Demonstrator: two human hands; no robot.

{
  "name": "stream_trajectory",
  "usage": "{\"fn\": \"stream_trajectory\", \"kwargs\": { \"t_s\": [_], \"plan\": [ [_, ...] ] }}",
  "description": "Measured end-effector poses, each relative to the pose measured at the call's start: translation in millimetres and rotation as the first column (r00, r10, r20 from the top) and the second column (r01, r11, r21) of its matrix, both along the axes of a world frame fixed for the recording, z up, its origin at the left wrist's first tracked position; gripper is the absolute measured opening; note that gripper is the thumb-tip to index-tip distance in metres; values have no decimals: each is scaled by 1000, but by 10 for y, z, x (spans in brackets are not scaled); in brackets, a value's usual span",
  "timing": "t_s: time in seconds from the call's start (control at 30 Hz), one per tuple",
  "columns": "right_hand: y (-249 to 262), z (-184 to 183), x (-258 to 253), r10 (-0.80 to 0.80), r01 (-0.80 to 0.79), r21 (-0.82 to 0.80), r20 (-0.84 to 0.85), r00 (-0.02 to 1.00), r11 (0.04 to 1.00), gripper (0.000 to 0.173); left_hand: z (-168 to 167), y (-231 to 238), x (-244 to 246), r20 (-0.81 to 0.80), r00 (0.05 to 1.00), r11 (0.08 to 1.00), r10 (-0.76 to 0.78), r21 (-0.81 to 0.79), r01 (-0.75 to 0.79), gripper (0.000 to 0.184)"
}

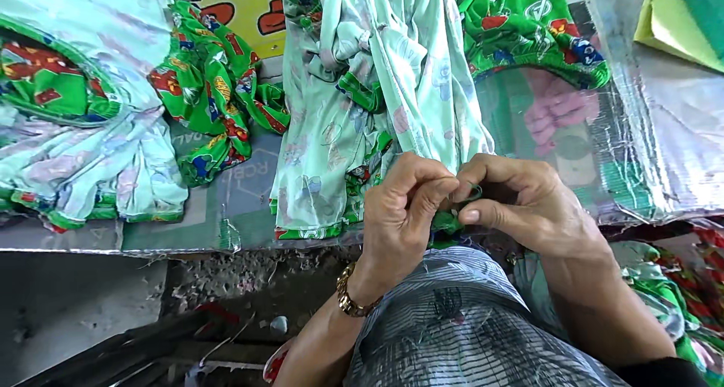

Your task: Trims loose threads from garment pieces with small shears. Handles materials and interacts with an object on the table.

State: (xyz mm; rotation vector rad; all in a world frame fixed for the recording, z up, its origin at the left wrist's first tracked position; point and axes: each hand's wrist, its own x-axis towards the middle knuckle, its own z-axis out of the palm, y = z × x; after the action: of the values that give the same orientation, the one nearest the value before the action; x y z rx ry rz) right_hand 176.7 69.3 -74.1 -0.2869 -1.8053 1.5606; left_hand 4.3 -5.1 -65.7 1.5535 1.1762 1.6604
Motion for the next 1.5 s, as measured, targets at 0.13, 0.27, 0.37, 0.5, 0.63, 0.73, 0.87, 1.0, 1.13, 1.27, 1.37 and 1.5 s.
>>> {"fn": "stream_trajectory", "kwargs": {
  "t_s": [0.13,0.27,0.37,0.5,0.63,0.73,0.87,1.0,1.13,1.27,1.37,1.5],
  "plan": [
    [-24,-37,-28,38,-38,-76,0,999,996,32,43,-4,18,303,953,991,19,-132,23,8],
    [-8,-101,-50,73,-74,-52,-24,997,996,11,62,-12,52,455,890,986,13,-153,64,14],
    [2,-107,18,149,-207,-309,-202,968,928,16,27,-29,21,445,895,982,0,-168,83,21],
    [25,-126,50,122,-218,-440,-237,964,871,12,-61,-64,-45,220,965,954,-144,-227,194,37],
    [6,-156,21,83,-147,-423,-167,982,894,12,-171,-77,16,107,986,965,-127,-215,148,6],
    [-28,-185,-37,61,-109,-384,-133,989,917,13,-253,-78,-8,194,977,971,-93,-201,132,16],
    [-39,-177,-61,33,-66,-359,-98,995,931,14,-276,-87,-6,236,972,976,17,-216,36,26],
    [-89,-202,-88,-18,24,-127,45,999,992,15,-311,-97,-25,355,931,980,83,-197,-13,25],
    [-187,-235,-140,-43,-10,202,254,966,979,20,-350,-127,-24,468,881,994,72,-105,-26,26],
    [-50,23,-108,52,-135,268,293,955,954,4,-396,-96,-31,449,891,994,68,46,-99,36],
    [165,547,14,14,-78,330,192,981,941,7,-368,-111,-28,410,910,990,62,93,-109,36],
    [446,1150,174,-209,205,370,-31,977,906,6,146,-141,-378,70,988,984,135,105,-141,19]
  ]
}}
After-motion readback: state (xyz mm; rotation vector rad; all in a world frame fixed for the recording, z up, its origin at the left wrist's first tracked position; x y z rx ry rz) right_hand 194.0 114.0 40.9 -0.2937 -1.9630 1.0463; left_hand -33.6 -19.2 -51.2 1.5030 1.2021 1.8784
